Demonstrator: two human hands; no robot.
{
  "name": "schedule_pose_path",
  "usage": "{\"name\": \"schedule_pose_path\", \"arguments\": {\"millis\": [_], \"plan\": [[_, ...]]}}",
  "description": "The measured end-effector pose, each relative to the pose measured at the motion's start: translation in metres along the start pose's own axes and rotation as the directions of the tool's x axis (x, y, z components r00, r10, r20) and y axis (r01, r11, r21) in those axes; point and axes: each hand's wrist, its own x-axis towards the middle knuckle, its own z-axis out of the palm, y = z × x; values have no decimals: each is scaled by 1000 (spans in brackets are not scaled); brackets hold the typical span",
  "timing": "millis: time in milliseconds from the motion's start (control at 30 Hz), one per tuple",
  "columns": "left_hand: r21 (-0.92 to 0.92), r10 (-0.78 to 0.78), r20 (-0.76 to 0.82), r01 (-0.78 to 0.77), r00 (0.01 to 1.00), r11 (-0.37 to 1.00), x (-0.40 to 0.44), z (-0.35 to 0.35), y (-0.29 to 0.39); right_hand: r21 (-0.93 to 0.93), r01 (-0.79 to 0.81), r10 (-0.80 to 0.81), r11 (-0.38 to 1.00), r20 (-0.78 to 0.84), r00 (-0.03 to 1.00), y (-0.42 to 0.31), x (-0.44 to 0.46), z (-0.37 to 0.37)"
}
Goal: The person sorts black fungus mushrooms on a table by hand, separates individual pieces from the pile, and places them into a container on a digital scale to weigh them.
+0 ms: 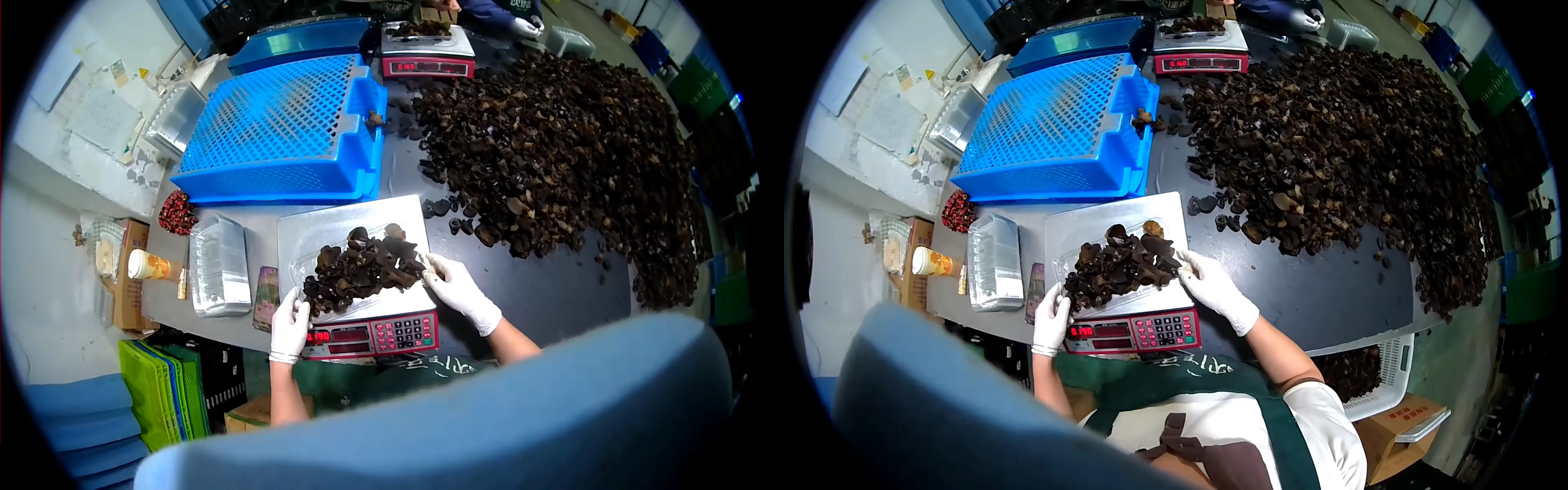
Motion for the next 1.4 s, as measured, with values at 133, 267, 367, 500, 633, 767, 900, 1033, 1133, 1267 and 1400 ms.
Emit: {"name": "schedule_pose_path", "arguments": {"millis": [133, 267, 367, 500, 633, 767, 900, 1033, 1133, 1267, 1400], "plan": [[-273, 39, -40, -49, 998, 961, 25, -6, -3, 347, -41, 48, 937, -12, 999, -2, 32, 3], [-330, 131, -117, -163, 984, 930, 75, -20, 16, 432, 83, -44, 898, -101, 994, -43, 82, -14], [-422, 117, -170, -179, 978, 889, 119, -28, 31, 426, 121, -83, 897, -107, 991, -50, 140, -19], [-476, 69, -190, -154, 979, 866, 187, -41, 31, 406, 132, -81, 904, -140, 987, -52, 208, -14], [-481, 47, -275, -180, 960, 858, 235, -49, 32, 541, 34, 30, 841, -108, 994, -57, 231, 2], [-629, -8, -382, -254, 924, 735, 282, -63, 33, 488, 31, -39, 872, 6, 999, -72, 203, 1], [-579, 83, -396, -319, 914, 750, 277, -77, 38, 418, 75, -97, 905, 31, 995, -47, 167, -7], [55, 320, -405, -327, 856, 943, 248, -116, -7, 324, 88, -85, 942, -24, 996, -4, 99, -44], [582, 406, -338, -150, 849, 799, 174, -137, -14, 168, 44, -21, 985, -136, 991, 49, 39, -65], [823, 262, -396, 214, 880, 526, 133, -154, -87, -192, -121, 65, 974, -273, 960, 89, -54, -89], [838, 210, -450, 330, 868, 435, 124, -155, -100, -296, -333, 262, 895, -255, 931, 96, -123, -97]]}}
